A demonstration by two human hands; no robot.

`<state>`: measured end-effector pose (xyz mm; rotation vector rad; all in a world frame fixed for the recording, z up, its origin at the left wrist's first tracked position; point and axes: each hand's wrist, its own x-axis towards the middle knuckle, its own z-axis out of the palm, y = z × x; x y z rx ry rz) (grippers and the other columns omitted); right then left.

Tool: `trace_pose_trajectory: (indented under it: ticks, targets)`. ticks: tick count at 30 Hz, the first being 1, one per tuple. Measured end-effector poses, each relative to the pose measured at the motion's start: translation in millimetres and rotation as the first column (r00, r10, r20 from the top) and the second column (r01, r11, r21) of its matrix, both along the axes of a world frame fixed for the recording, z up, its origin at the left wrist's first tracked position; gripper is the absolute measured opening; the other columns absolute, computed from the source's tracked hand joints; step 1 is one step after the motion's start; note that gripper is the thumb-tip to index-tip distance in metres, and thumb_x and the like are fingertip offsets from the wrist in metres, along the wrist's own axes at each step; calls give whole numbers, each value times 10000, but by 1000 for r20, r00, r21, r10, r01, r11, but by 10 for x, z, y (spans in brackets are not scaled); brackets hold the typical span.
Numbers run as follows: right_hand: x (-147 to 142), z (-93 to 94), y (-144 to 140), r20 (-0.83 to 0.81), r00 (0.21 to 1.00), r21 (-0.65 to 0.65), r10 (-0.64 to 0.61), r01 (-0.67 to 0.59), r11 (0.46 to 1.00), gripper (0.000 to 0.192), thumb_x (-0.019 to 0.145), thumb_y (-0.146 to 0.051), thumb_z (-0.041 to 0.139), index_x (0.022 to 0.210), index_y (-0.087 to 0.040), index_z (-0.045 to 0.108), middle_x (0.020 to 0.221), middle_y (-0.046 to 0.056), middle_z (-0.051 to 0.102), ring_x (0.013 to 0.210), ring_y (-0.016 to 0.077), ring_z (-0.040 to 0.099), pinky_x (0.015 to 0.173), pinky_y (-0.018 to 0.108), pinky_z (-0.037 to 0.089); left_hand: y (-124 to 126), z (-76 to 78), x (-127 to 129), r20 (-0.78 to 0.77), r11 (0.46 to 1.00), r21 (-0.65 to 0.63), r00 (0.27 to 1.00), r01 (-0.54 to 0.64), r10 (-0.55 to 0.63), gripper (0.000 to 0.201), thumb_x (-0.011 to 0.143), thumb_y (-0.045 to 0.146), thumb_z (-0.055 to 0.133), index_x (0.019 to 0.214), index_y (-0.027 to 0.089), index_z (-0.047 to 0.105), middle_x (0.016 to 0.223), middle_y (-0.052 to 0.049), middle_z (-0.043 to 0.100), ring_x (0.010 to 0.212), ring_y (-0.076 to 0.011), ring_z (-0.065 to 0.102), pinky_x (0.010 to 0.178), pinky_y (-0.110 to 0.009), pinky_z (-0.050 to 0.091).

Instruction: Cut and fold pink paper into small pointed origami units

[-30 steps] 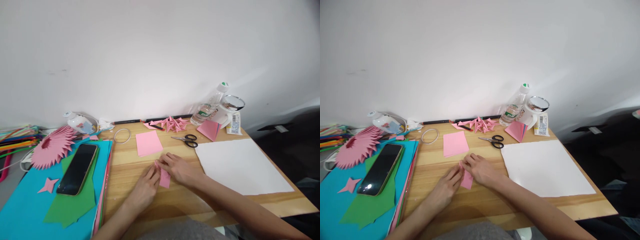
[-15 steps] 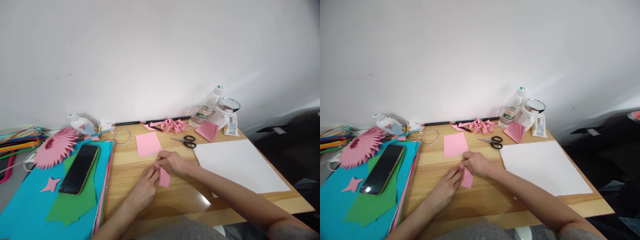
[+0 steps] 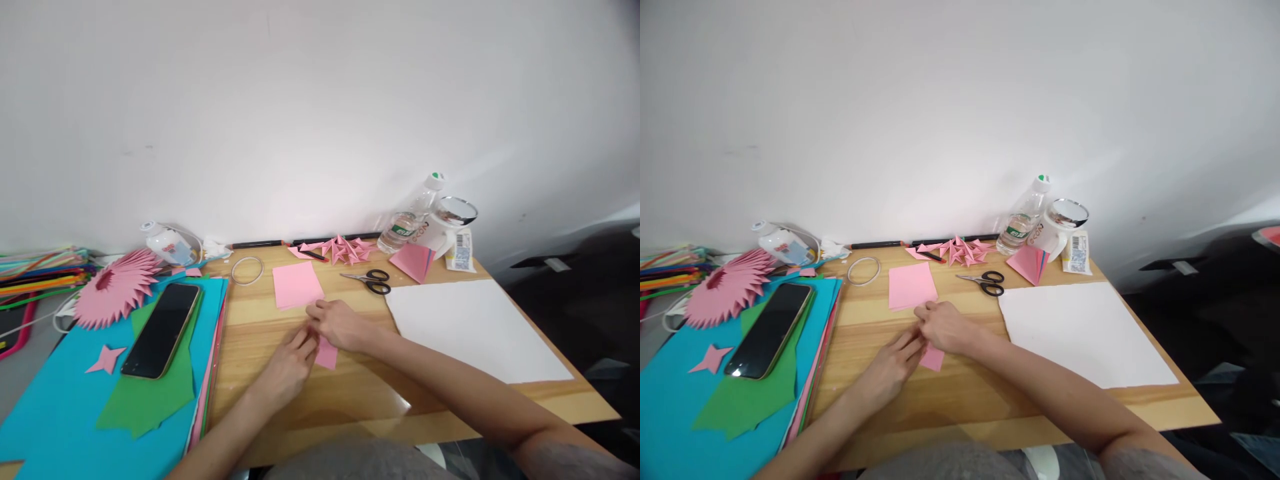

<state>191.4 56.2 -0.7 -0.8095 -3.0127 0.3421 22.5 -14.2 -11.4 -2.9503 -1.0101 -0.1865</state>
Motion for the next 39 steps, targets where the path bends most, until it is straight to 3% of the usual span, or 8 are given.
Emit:
trace_pose_trajectory:
  ticks: [4,8,12,14,23,28,35,39]
  targets:
    - [-25,-31,50,-22,1000,-26,-11,10,1000,194,852,-130,516,715,-128,654,820,97,599,776,203,530,587,277,412,-2,16,10,47,1000,-24,999,-16,17,262,882,125,451,1069,79,628,1057,-101,659,1117,-249,538,1041,-387,397]
    - [212,-97,69,-114,991,-68,-77,69,995,236,923,-147,423,958,-162,656,900,64,608,772,144,565,643,235,455,2,-36,-17,117,1000,1,993,-18,18,291,912,99,377,1104,85,595,1140,-111,631,1220,-234,482,1055,-407,395]
    - [421,-140,-9,-440,885,-244,-153,46,969,309,872,-56,432,1079,-169,631,1011,81,596,912,136,577,794,254,472,22,-70,-26,120,1000,-24,993,1,2,305,904,67,370,1145,70,558,1133,-133,627,1237,-233,476,1072,-424,375]
    - [463,-153,-71,-510,851,-250,-124,-9,968,311,836,-48,468,1050,-176,654,1024,92,587,924,151,571,794,274,479,33,-58,-21,92,1000,-29,996,5,-3,319,896,63,386,1178,70,534,1135,-132,624,1234,-238,480,1084,-432,355]
    - [507,-64,-130,-398,910,-129,120,-185,974,261,829,-30,432,901,-134,660,980,101,624,927,195,527,803,328,472,42,-31,-30,21,1000,-22,1000,13,-13,370,873,64,429,1238,47,490,1196,-156,591,1249,-257,457,1104,-422,308]
    - [532,-23,-122,-416,899,-170,135,-223,960,336,818,-5,389,987,-140,646,1055,100,632,982,192,527,841,329,466,43,-37,-46,28,999,-34,999,36,-35,399,889,110,431,1287,97,457,1257,-146,562,1279,-255,419,1095,-441,306]
    - [576,19,-79,-380,905,-215,189,-285,934,365,796,8,392,1011,-138,649,1081,120,624,1028,200,519,866,339,452,38,50,-31,-98,998,-21,994,55,-56,413,890,125,415,1300,103,456,1273,-143,539,1284,-273,407,1113,-443,254]
    - [554,69,-70,-372,918,-287,142,-259,922,364,826,-10,375,1008,-148,659,1091,123,597,1008,192,527,883,346,444,44,50,-16,-129,998,16,990,55,-52,392,904,162,402,1284,109,480,1235,-122,563,1271,-269,424,1119,-429,241]
